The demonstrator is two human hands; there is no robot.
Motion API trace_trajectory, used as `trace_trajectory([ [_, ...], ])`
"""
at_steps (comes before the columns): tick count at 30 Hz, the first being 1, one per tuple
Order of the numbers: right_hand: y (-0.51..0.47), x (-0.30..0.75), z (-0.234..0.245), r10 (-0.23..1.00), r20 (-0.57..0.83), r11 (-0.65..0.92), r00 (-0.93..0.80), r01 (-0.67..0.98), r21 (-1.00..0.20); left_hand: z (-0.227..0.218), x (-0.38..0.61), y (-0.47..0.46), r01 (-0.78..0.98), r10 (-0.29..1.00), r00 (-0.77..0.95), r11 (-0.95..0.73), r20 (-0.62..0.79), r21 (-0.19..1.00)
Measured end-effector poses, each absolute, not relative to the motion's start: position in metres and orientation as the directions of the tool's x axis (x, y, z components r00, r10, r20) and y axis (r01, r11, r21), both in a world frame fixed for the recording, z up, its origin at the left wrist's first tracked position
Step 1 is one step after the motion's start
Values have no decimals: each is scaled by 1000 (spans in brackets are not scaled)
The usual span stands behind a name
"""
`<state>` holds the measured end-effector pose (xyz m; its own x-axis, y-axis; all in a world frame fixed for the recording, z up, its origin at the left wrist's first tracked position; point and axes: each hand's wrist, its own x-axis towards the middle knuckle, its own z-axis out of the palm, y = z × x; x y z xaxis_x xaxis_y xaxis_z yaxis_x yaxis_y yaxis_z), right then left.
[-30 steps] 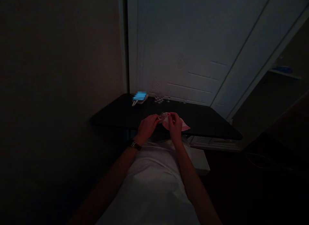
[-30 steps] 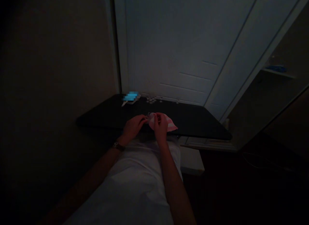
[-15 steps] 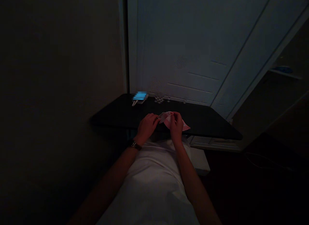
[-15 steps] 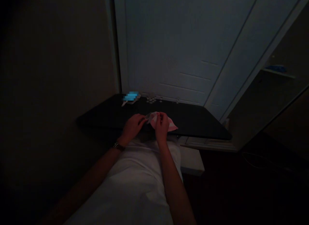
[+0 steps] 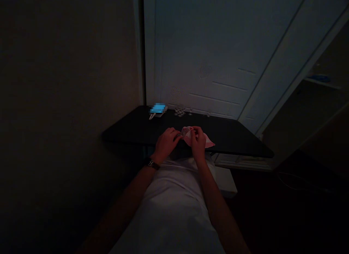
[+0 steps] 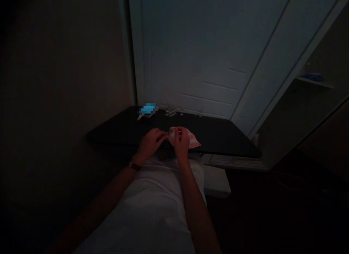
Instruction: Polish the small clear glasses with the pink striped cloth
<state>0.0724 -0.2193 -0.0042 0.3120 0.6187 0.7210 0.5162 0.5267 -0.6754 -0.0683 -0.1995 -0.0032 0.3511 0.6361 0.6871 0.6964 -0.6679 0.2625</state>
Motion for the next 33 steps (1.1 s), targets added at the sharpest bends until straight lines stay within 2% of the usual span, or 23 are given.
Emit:
trace_trajectory([
  [11,-216,71,-5,619,752,521,228,597,-610,-3,-70,-200,664,613,358,-697,704,269],
  [17,-216,69,-4,677,731,471,85,713,-520,-5,-71,-199,655,610,356,-703,708,277],
  [21,-214,69,-7,674,738,445,45,772,-453,-4,-71,-200,650,617,366,-705,697,283],
  [28,-212,67,-9,727,678,328,107,814,-480,-3,-70,-202,640,614,381,-715,691,282],
  [33,-213,67,-10,704,698,351,133,789,-504,-2,-68,-202,656,628,370,-698,684,286],
])
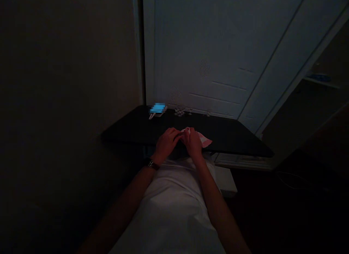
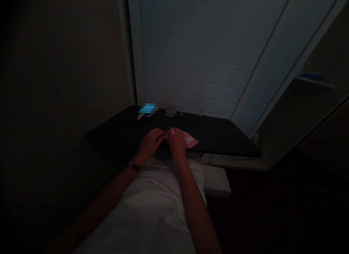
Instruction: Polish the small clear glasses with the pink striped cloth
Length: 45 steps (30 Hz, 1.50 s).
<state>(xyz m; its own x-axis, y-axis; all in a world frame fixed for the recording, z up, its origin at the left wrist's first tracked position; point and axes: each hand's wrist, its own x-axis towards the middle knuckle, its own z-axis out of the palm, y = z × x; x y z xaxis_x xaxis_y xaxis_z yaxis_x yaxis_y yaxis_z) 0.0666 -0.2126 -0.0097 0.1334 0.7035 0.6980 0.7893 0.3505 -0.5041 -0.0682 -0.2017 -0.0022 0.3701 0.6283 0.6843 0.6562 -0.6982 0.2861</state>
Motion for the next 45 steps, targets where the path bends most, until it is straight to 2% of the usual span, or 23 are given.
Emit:
trace_trajectory([
  [7,-213,69,-10,675,727,459,126,701,-547,-4,-68,-199,693,652,289,-647,701,317],
  [12,-216,70,-7,660,721,450,213,656,-606,-6,-68,-194,719,666,225,-606,711,341],
  [22,-216,72,-7,606,720,448,339,602,-661,-4,-69,-197,709,655,244,-624,715,330],
  [31,-215,73,-9,596,746,510,296,579,-636,-5,-69,-196,715,658,225,-613,718,337],
  [34,-213,74,-11,577,748,492,328,591,-639,-4,-69,-197,720,650,278,-628,707,295],
  [40,-211,76,-12,557,743,467,370,601,-649,-2,-67,-196,721,586,476,-687,655,91],
  [42,-212,75,-12,559,740,470,374,593,-654,-2,-65,-196,757,596,456,-650,660,64],
  [45,-214,73,-10,575,739,480,353,586,-653,-4,-64,-197,837,637,341,-541,691,86],
])
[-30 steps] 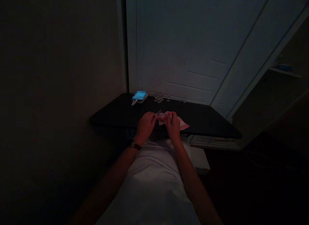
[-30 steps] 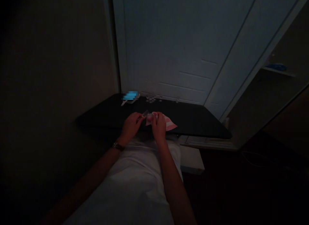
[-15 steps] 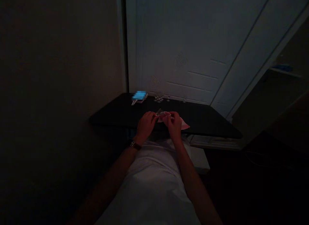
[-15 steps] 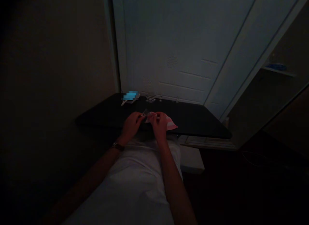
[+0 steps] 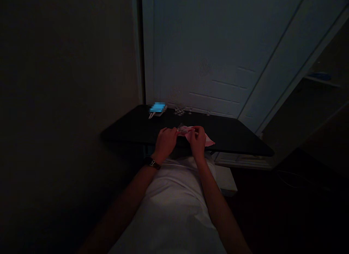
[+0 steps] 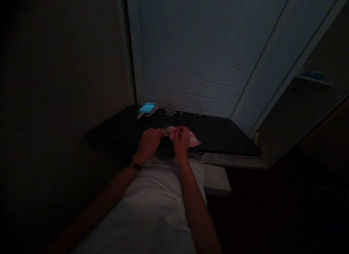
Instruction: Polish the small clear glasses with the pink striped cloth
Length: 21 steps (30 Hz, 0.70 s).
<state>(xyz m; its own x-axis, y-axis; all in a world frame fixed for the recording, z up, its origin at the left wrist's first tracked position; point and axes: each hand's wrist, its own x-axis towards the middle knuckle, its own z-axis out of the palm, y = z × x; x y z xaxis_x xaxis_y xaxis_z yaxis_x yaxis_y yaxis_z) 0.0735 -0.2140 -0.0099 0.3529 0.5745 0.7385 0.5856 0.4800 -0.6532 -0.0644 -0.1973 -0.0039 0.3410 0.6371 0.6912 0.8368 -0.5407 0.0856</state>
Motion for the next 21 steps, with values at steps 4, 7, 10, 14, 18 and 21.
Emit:
trace_trajectory([
  [4,-218,71,-6,635,735,516,236,579,-632,-8,-64,-195,898,672,192,-414,716,149],
  [7,-220,70,-6,708,699,519,102,597,-612,-9,-65,-191,901,689,160,-395,707,181],
  [10,-220,69,-6,734,678,505,39,635,-584,-8,-66,-189,889,680,154,-412,717,200],
  [14,-221,69,-4,701,704,534,111,572,-623,-5,-68,-191,832,629,223,-521,745,191],
  [18,-228,75,3,633,728,528,264,542,-654,-4,-68,-196,780,612,292,-597,735,187],
  [21,-236,85,8,575,745,410,339,668,-621,-5,-69,-197,767,621,321,-613,715,188],
])
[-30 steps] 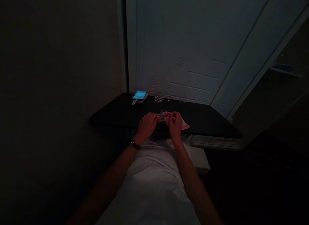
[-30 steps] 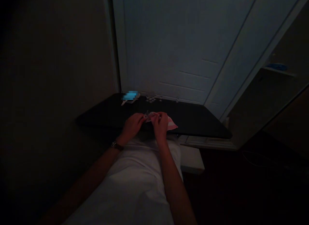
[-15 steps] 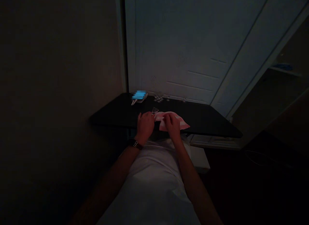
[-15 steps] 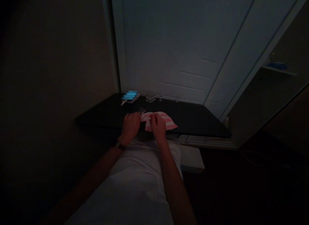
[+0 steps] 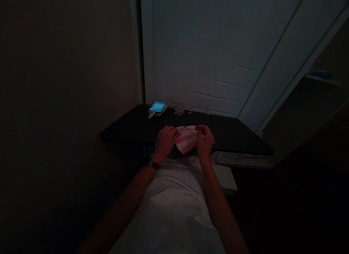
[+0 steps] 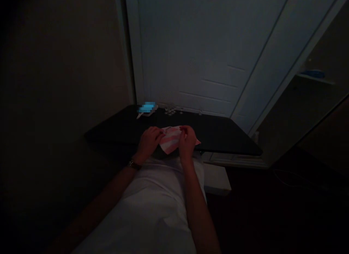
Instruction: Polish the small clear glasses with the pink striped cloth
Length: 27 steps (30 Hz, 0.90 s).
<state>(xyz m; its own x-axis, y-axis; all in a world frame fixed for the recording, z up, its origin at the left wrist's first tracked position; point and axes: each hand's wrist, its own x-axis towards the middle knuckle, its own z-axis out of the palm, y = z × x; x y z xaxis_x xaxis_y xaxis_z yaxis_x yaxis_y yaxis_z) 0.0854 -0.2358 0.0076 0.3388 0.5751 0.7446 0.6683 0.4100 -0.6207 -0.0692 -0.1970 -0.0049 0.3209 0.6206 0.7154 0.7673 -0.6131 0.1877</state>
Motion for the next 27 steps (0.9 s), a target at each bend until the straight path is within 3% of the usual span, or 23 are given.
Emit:
trace_trajectory([
  [5,-240,97,3,657,666,51,354,860,-507,-7,-70,-195,767,635,360,-619,683,171],
  [9,-234,97,-6,772,553,-39,314,891,-452,-7,-70,-195,756,629,391,-636,673,156],
  [19,-227,94,-7,613,732,287,298,779,-558,-1,-70,-200,735,632,449,-663,631,140],
  [27,-233,81,-3,670,689,428,277,615,-662,-3,-70,-199,742,638,444,-656,629,142],
])
